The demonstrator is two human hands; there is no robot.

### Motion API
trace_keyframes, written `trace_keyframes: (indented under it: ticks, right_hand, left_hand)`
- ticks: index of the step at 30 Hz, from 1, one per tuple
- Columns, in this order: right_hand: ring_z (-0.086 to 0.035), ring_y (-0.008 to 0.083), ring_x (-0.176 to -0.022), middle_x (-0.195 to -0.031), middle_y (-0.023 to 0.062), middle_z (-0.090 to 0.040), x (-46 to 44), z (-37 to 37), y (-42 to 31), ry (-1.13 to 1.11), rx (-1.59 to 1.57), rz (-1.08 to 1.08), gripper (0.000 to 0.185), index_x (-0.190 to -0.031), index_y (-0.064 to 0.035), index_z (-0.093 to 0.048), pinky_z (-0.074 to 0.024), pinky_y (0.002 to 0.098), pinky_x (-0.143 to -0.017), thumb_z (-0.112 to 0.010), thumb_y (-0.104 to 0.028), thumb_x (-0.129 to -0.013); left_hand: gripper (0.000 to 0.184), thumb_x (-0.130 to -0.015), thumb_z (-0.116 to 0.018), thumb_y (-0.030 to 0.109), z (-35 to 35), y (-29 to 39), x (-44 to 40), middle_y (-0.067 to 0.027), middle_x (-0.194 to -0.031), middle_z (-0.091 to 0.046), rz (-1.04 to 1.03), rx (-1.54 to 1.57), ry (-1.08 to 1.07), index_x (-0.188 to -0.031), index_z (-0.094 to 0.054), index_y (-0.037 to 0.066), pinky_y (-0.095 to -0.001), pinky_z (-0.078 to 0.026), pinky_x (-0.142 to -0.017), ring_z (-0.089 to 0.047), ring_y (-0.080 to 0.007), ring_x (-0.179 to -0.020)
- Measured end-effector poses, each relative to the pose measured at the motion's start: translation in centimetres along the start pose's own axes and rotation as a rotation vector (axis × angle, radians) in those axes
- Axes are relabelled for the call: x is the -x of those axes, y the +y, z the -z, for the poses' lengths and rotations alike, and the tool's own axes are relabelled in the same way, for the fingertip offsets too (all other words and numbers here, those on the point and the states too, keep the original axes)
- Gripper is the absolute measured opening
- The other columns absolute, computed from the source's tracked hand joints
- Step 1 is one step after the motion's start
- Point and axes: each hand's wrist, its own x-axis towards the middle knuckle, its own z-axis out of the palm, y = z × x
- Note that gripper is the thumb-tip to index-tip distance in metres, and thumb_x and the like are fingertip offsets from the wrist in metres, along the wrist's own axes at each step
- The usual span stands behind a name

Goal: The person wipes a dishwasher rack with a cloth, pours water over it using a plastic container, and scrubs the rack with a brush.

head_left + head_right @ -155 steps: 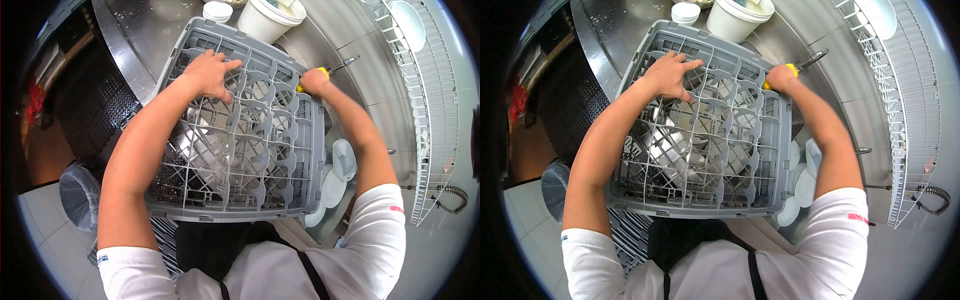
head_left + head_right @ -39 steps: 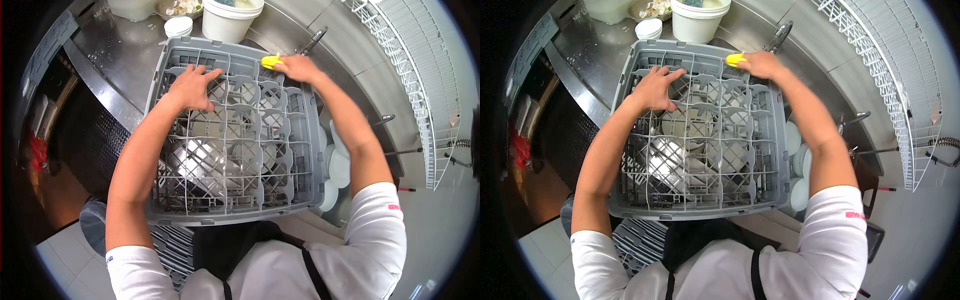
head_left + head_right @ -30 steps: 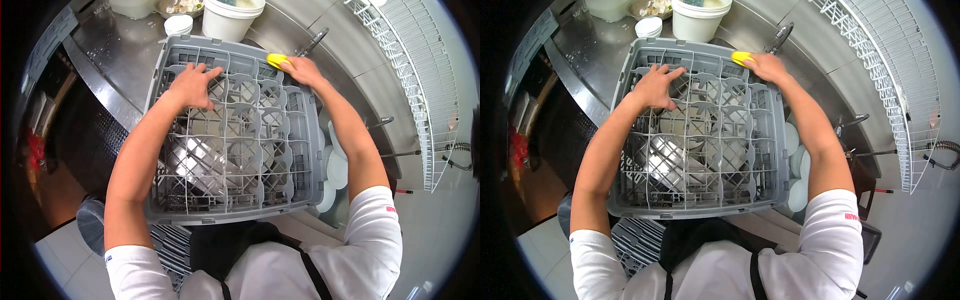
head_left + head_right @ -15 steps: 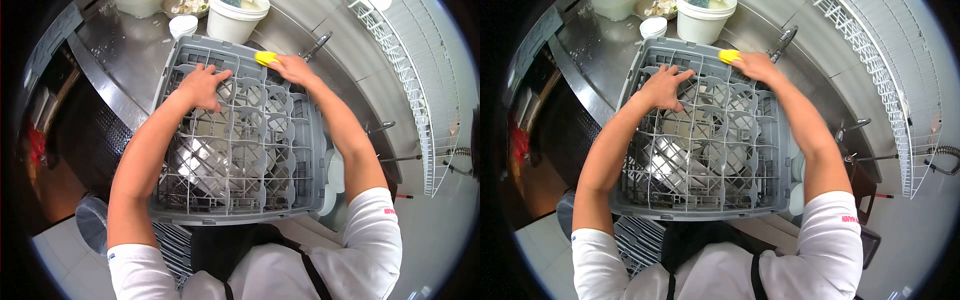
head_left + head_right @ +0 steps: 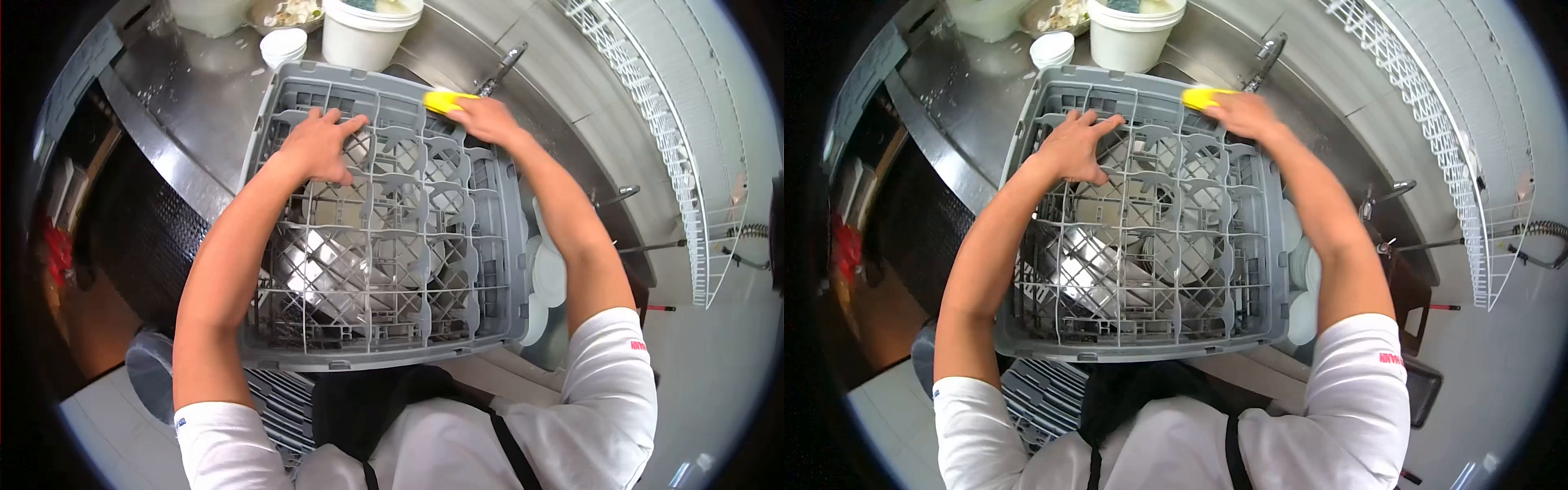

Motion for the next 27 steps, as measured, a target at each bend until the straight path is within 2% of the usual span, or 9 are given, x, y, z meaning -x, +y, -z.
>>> trace_keyframes:
  ticks: [3, 6, 10, 12, 15, 17, 20, 23, 27]
  right_hand:
    - [-0.066, 0.0423, -0.099, -0.106, 0.0199, -0.071, -4.6, -0.3, -5.5, 0.022, -0.048, 0.044, 0.048, -0.11, -0.01, -0.066, -0.0506, 0.0533, -0.082, -0.048, -0.053, -0.101]
    - [-0.066, 0.042, -0.099, -0.106, 0.0184, -0.071, -2.7, -0.1, -1.9, -0.052, -0.1, 0.038, 0.048, -0.11, -0.0099, -0.067, -0.0507, 0.0533, -0.083, -0.049, -0.053, -0.1]
    - [-0.068, 0.0359, -0.105, -0.113, 0.0146, -0.072, 3.3, 1.9, 6.3, -0.244, 0.156, -0.155, 0.049, -0.12, -0.0161, -0.07, -0.0525, 0.05, -0.09, -0.048, -0.054, -0.1]
    - [-0.068, 0.0369, -0.102, -0.108, 0.0159, -0.072, 3.1, 2.4, 5.4, -0.217, 0.116, -0.226, 0.049, -0.116, -0.0145, -0.071, -0.0525, 0.0508, -0.088, -0.048, -0.055, -0.1]
    - [-0.068, 0.0406, -0.096, -0.101, 0.0192, -0.072, -0.2, -1.0, 1.0, -0.008, -0.009, -0.086, 0.05, -0.11, -0.0125, -0.07, -0.0514, 0.0531, -0.083, -0.048, -0.056, -0.1]
    - [-0.067, 0.042, -0.097, -0.103, 0.0199, -0.072, -3.8, -1.9, -2.4, -0.015, -0.091, -0.046, 0.05, -0.111, -0.0116, -0.069, -0.0509, 0.0538, -0.085, -0.047, -0.056, -0.1]
    - [-0.067, 0.0422, -0.099, -0.105, 0.0198, -0.072, -3.8, -1.9, -0.4, -0.04, -0.104, 0.033, 0.05, -0.114, -0.0134, -0.07, -0.0517, 0.0531, -0.086, -0.048, -0.056, -0.099]
    - [-0.068, 0.0397, -0.104, -0.108, 0.02, -0.072, 0.6, 0.6, 4.7, -0.267, 0.172, -0.194, 0.051, -0.118, -0.0146, -0.071, -0.0535, 0.0512, -0.088, -0.05, -0.056, -0.098]
    - [-0.07, 0.0399, -0.1, -0.102, 0.0213, -0.073, 4.6, 4.7, 4.4, -0.127, 0.13, -0.436, 0.051, -0.114, -0.0127, -0.072, -0.0545, 0.0519, -0.086, -0.05, -0.056, -0.099]
  left_hand:
    - [0.106, -0.055, -0.087, 0.035, 0.2, 0.1, 0.3, -0.0214, -0.135, -0.055, 0.014, -0.036, 0.004, -0.151, -0.045, 0.025, -0.05, -0.047, -0.105, -0.05, -0.0467, -0.123]
    - [0.106, -0.054, -0.088, 0.035, 0.4, -0.4, 0.2, -0.0217, -0.137, -0.055, 0.007, -0.008, -0.004, -0.151, -0.045, 0.026, -0.0498, -0.048, -0.105, -0.049, -0.0457, -0.124]
    - [0.106, -0.054, -0.087, 0.034, 0.4, -0.4, -0.1, -0.0206, -0.132, -0.056, 0.025, 0.01, -0.035, -0.151, -0.045, 0.023, -0.0499, -0.048, -0.105, -0.05, -0.0444, -0.121]
    - [0.106, -0.054, -0.087, 0.034, 0.3, -0.3, -0.1, -0.0199, -0.13, -0.057, 0.03, -0.001, -0.026, -0.151, -0.045, 0.022, -0.0497, -0.048, -0.105, -0.051, -0.0439, -0.12]
    - [0.105, -0.054, -0.087, 0.033, 0.2, 0.0, 0.0, -0.0188, -0.127, -0.058, 0.036, -0.028, -0.003, -0.15, -0.046, 0.022, -0.0491, -0.048, -0.104, -0.052, -0.0429, -0.119]
    - [0.104, -0.055, -0.087, 0.034, 0.6, 0.1, 0.0, -0.0186, -0.126, -0.059, 0.053, -0.038, -0.008, -0.15, -0.047, 0.022, -0.0489, -0.049, -0.103, -0.053, -0.0429, -0.118]
    - [0.103, -0.056, -0.087, 0.036, 1.2, 0.4, 0.1, -0.0194, -0.127, -0.059, 0.081, -0.034, -0.051, -0.15, -0.048, 0.023, -0.0487, -0.05, -0.103, -0.054, -0.0434, -0.119]
    - [0.104, -0.055, -0.087, 0.038, 0.9, 0.1, 0.1, -0.02, -0.126, -0.059, 0.102, -0.038, -0.027, -0.15, -0.047, 0.024, -0.0486, -0.048, -0.103, -0.054, -0.0417, -0.119]
    - [0.106, -0.054, -0.088, 0.043, 0.2, 0.1, 0.0, -0.0191, -0.124, -0.06, 0.112, -0.085, 0.044, -0.15, -0.047, 0.027, -0.0496, -0.041, -0.104, -0.054, -0.0388, -0.121]
